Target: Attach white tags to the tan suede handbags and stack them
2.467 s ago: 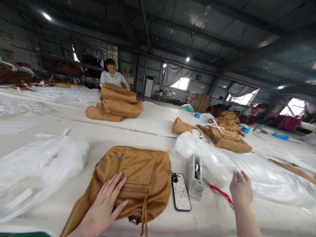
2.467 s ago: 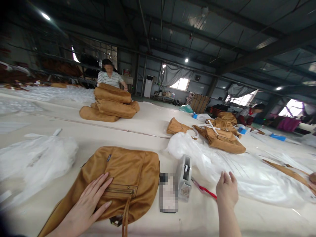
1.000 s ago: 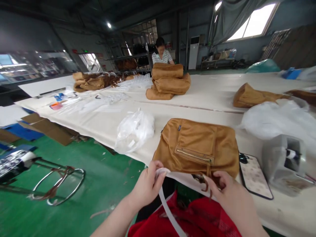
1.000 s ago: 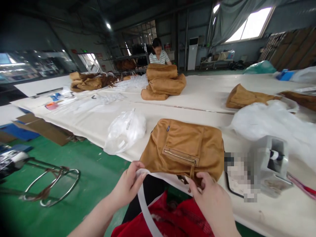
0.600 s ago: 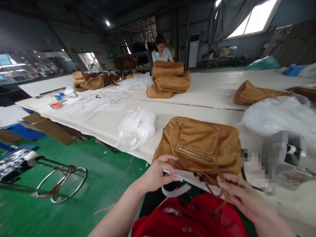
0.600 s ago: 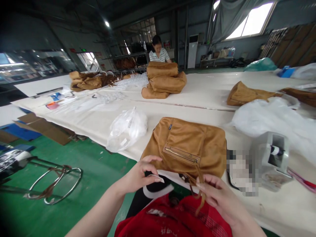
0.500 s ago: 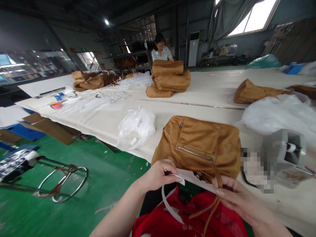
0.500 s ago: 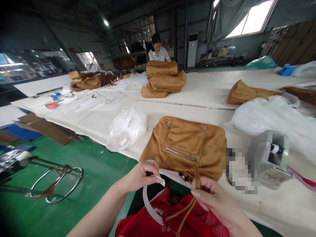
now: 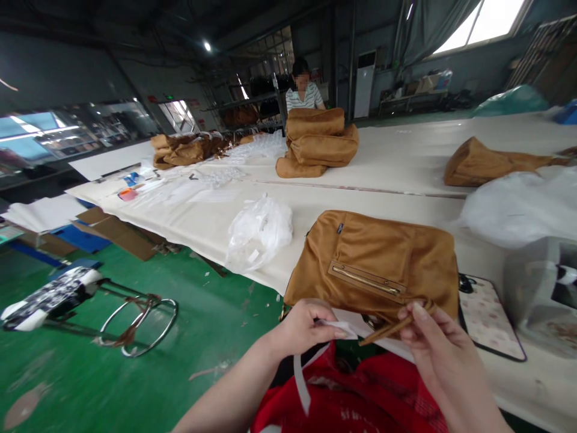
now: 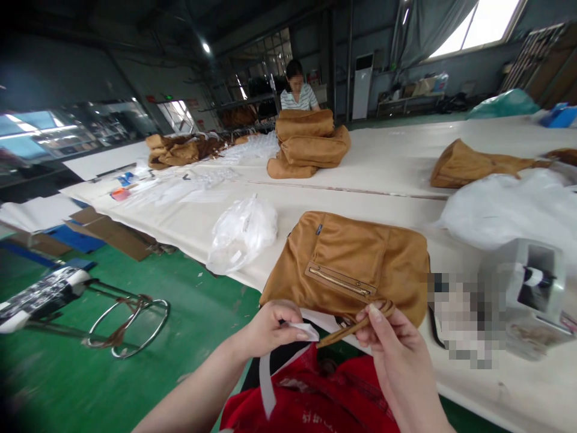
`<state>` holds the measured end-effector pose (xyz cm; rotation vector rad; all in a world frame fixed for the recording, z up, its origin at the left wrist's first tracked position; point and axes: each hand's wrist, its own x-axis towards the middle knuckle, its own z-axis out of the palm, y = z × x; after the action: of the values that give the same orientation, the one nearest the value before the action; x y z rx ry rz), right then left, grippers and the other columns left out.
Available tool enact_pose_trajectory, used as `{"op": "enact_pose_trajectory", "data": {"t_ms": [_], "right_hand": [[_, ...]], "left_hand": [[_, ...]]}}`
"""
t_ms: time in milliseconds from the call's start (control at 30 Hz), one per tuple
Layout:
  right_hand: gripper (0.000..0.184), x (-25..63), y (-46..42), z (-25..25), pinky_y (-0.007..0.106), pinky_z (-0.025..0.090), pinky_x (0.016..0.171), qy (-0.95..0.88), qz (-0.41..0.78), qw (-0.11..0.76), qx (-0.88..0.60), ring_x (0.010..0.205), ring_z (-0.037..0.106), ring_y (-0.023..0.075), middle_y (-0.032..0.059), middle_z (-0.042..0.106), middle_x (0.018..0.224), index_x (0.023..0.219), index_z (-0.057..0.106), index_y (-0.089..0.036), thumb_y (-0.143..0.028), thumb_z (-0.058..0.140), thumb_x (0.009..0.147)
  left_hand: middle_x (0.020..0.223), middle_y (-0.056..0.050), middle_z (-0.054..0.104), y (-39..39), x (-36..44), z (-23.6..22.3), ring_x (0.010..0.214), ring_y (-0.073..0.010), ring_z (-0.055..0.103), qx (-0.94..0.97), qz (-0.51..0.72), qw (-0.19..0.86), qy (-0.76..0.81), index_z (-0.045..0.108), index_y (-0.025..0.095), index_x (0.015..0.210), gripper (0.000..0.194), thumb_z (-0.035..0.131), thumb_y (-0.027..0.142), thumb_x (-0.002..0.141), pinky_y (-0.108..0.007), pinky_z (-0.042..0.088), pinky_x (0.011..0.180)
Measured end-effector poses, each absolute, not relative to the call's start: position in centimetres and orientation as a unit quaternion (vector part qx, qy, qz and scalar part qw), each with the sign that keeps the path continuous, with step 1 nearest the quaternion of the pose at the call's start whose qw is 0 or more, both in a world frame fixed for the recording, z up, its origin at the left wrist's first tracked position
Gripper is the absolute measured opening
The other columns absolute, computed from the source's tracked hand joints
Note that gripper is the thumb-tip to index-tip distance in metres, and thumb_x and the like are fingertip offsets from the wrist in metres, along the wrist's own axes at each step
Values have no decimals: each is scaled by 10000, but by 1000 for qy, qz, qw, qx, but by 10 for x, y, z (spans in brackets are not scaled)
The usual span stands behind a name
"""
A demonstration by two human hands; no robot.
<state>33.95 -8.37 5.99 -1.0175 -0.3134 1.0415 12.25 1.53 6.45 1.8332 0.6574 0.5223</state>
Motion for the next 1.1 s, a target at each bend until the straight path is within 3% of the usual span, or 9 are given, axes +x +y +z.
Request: {"op": "enact_pose_trajectory", "data": {"t_ms": [200,367,667,900,1100], "right_hand": [[277,331,-72,66,175,477,449,-134,454,754,-455,497,556,80,1,683,703,796,708,-209,-362,871,633],[280,325,-65,65,175,517,513,-123,456,761,-444,530,580,75,1,700,730,790,706,-204,-352,878,627],[265,316,-66,62,199,514,487,-138,449,758,-451,526,593,94,7,707,743,810,700,-192,-336,864,660],[247,319,-66,56,197,517,490,-145,447,758,-452,538,594,97,6,707,754,820,699,-197,-339,848,684],[288,320,-68,52,167,520,507,-147,455,750,-457,537,595,84,11,704,736,802,699,-179,-348,871,645]], "left_hand": [[654,-31,575,35,114,85,623,-113,512,805,228,498,228,695,122,698,373,688,473,823,-224,374,579],[595,0,512,35,116,88,565,-96,468,803,216,509,221,633,127,616,415,695,489,809,-227,329,536],[595,15,485,21,119,76,551,-77,431,780,206,544,233,575,123,589,450,682,498,814,-213,304,522],[597,-1,520,20,115,73,566,-85,426,715,175,630,246,646,98,626,551,675,634,749,-206,323,532],[618,-4,544,16,117,68,562,-78,426,665,144,690,246,703,74,692,539,685,609,756,-206,297,524]]}}
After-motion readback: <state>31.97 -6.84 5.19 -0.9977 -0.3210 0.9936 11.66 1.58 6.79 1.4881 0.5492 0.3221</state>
